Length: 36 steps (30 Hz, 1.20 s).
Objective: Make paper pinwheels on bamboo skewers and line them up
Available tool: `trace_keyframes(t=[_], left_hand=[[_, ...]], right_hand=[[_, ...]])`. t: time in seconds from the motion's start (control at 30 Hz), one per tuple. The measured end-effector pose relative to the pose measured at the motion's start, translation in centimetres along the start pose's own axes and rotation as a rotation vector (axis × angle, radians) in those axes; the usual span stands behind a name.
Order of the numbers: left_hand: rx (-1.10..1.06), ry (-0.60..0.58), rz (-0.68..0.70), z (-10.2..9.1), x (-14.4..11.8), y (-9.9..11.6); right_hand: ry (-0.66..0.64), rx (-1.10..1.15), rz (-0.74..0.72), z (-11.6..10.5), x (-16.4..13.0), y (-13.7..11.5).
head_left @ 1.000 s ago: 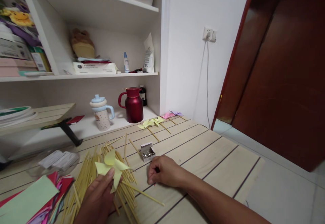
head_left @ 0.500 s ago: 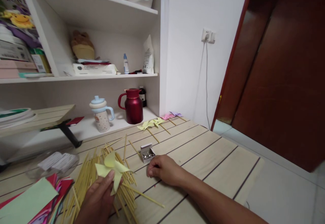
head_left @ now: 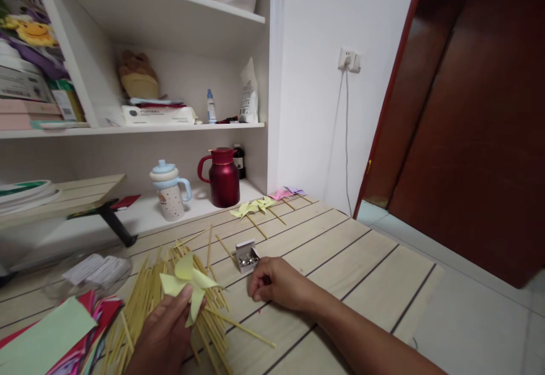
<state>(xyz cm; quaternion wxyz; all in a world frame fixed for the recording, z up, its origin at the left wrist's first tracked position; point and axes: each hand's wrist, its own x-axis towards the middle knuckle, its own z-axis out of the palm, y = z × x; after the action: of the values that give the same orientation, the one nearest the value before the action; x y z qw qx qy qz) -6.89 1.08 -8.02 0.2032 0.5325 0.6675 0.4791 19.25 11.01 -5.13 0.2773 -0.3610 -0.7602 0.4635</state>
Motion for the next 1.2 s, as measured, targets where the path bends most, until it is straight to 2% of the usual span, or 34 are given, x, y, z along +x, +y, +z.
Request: trace_keyframes(t=[0.2,0.43,0.6,0.77,0.93,1.07,1.2], left_hand=[[-0.011,-0.001,-0.043,-0.2,-0.1,0.4],[-0.068,0.045,-0.064,-0.3,0.0,0.5],[-0.084,-0.028,-0.013,-0.5,-0.1,1.1],[-0.134,0.089,-0.135,-0.1,-0.3,2.0],[-0.111,0.047,-0.137,-0.1,-0.2,2.1],[-0.055,-0.024,-0.047,-0.2,-0.1,0.9],[-0.014,-0.033,-0.045,0.0,-0.1,-0.1]], right_hand=[[0.038,0.17,0.013,0.7,0.0,-0.2],[-0.011,0.595,0.148,0.8,-0.1,-1.8],[-0.052,0.764,0.217,1.0,0.2,-1.6],[-0.082,0.84,0.262,0.9,0.3,-1.0],[-0.084,0.875,0.278,0.9,0.3,-0.9],[-0.086,0.886,0.269,0.8,0.2,-1.1],[-0.1,0.824,0.271,0.7,0.2,-1.1]])
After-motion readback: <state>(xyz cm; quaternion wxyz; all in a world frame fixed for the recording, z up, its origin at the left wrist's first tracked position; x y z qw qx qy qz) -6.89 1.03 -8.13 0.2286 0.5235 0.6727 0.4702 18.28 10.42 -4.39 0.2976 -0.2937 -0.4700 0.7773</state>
